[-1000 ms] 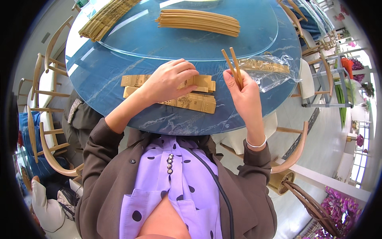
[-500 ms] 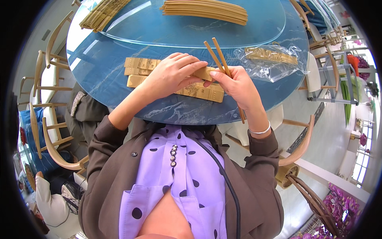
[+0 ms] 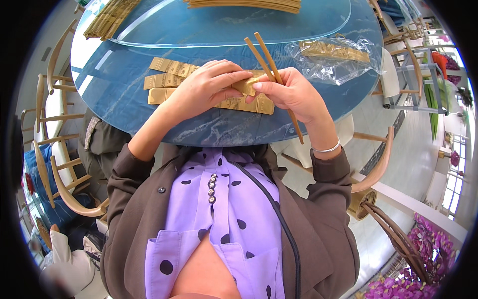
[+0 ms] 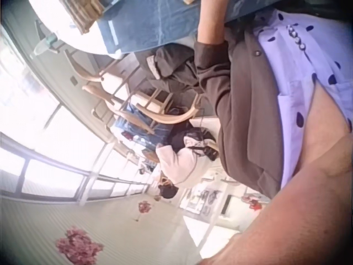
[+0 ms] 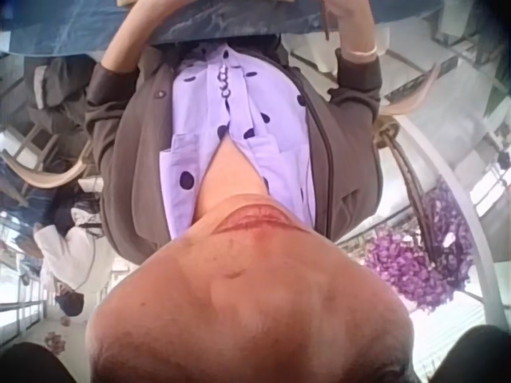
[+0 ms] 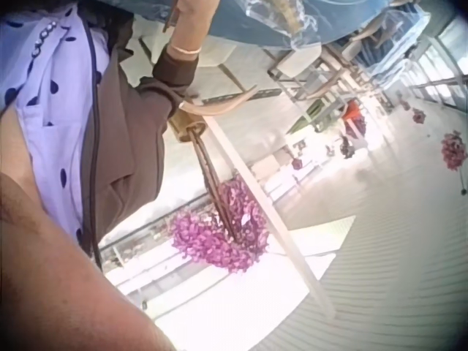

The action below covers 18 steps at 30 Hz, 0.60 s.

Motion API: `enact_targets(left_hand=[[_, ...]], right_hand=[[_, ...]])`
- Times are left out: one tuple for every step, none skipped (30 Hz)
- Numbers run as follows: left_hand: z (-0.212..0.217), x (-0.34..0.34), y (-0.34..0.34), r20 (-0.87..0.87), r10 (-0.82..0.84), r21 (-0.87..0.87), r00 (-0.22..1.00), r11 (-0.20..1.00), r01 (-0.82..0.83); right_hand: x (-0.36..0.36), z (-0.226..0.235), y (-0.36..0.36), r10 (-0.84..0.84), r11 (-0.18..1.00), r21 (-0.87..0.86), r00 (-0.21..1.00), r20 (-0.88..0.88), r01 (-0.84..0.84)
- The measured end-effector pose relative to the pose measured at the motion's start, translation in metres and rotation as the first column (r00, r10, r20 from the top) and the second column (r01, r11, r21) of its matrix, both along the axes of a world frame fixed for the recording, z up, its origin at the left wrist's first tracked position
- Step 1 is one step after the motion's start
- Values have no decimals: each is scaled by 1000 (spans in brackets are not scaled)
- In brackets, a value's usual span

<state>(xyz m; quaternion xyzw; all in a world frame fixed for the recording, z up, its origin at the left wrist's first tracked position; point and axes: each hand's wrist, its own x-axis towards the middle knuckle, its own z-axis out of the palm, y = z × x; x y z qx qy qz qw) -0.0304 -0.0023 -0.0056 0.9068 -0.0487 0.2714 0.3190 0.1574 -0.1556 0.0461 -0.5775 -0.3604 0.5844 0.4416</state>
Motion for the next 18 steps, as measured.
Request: enact_targets(left_hand=[[0,0,0,-13,-16,-19,1000,1000,16],[-1,0,0,-26,-33,-38,999,999,32],[-1,0,-1,-27,-45,-12,999,999,44],[-1,1,-1,-27,-56,14,998,998,57],[-1,1,-2,-27,-68,41,997,997,69],[1,1,-4,-55,-58,51,997,997,60],[3,-1,-8,-82,-46,62,996,997,51],[4,-1,-10,-109,-34,73,993,996,42],[3,0,-10,-101,-26,78,995,996,34],[1,0,-11,-93,-16,84,996,996,24],[0,0,-11,-84,-7,90,996,996,15],[0,1,-12,-73,-6,88,997,996,13],[0,1,-13,-62,-7,87,998,996,12],[0,1,-13,-51,-7,87,999,996,12],[-1,1,-13,-45,8,105,999,994,-3],[-1,1,-13,-39,24,124,999,992,-19],[0,1,-13,-33,39,143,999,989,-34],[1,0,-13,-19,49,146,999,988,-46]], right_hand=[[0,0,0,0,1000,-1,1000,-10,0],[0,0,0,0,1000,-2,1000,-20,0],[0,0,-1,0,1000,-2,1000,-30,0],[2,-1,-1,12,1000,-8,999,-45,-13],[4,-2,-1,24,1000,-13,998,-61,-25],[5,-3,-1,35,999,-18,996,-77,-36],[4,-3,-1,32,999,-8,998,-57,-32],[2,-3,-1,28,1000,3,999,-38,-28],[1,-2,-2,24,1000,14,1000,-18,-24],[1,-1,-2,24,1000,8,1000,-14,-24],[1,0,-2,24,1000,2,1000,-11,-23],[1,1,-3,23,1000,-4,1000,-8,-23],[0,0,-3,18,1000,8,1000,-20,-17],[-1,-1,-3,12,1000,20,999,-32,-11],[-3,-1,-2,7,999,31,999,-44,-5],[-4,-2,-2,-16,999,31,998,-57,18],[-6,-3,-2,-39,999,31,997,-71,41],[-6,-4,-3,-57,998,28,996,-64,59]])
